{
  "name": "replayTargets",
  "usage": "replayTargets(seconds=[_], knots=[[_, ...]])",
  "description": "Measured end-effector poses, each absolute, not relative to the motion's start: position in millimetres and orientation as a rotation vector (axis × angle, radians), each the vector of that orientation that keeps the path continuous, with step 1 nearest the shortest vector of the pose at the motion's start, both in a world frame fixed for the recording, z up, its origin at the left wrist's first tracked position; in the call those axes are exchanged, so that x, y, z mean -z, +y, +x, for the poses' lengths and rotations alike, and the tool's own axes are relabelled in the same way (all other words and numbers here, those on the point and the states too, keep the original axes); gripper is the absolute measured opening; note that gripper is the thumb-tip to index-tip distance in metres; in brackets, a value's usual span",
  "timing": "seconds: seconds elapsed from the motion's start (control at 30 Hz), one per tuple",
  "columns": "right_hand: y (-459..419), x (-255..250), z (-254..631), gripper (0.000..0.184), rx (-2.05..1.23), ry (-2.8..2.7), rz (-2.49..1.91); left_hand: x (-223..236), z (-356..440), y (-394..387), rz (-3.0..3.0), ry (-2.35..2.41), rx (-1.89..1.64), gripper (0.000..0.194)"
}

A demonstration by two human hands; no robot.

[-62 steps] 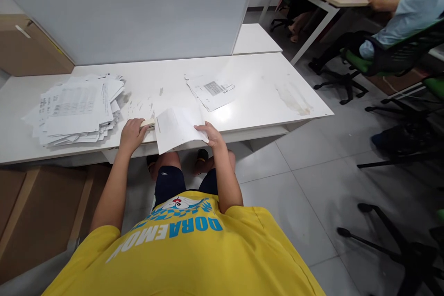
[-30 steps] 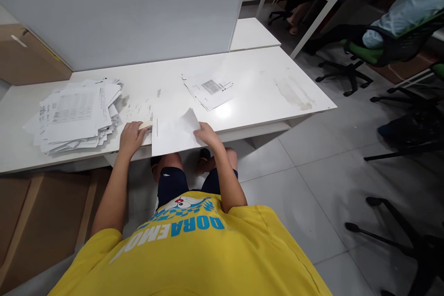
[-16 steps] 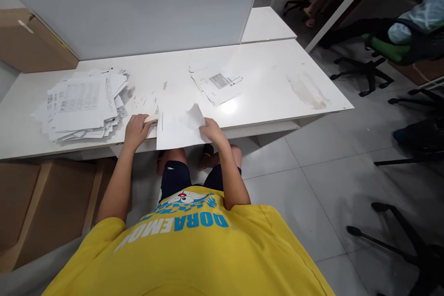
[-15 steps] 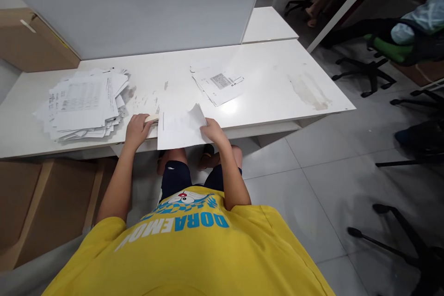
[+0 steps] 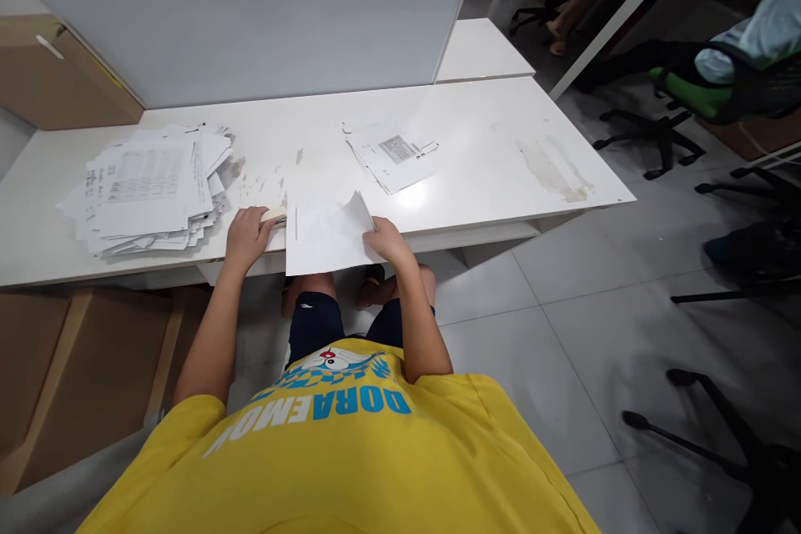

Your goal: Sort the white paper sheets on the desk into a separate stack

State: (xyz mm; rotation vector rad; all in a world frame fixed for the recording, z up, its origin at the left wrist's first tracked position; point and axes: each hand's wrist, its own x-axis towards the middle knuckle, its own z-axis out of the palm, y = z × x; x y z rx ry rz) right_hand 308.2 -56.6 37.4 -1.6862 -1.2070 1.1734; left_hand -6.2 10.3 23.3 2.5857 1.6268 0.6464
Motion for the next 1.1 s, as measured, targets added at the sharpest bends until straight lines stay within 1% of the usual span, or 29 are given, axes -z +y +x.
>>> replayTargets(seconds=[0.2, 0.63, 0.83, 1.1], knots=[[-57.8, -38.3, 308.4, 0.019, -1.173, -1.222, -1.703, -22.1, -6.1, 11.0, 2.579, 1.637, -0.650, 0.045], [-67.0, -47.9, 309.1, 0.021, -1.180, -1.238, -1.655, -19.6, -4.6, 12.4, 2.602, 1.637, -0.605, 0.045], [-68.2, -47.2, 304.5, 0.022, -1.279, -1.203, -1.595, -19.9, -3.3, 9.5, 2.565, 1.629, -0.591, 0.046], [-60.6, -37.4, 304.1, 0.028, -1.343, -1.070, -1.557, -24.6, -9.1, 12.3, 2.546, 1.500, -0.651, 0.048]])
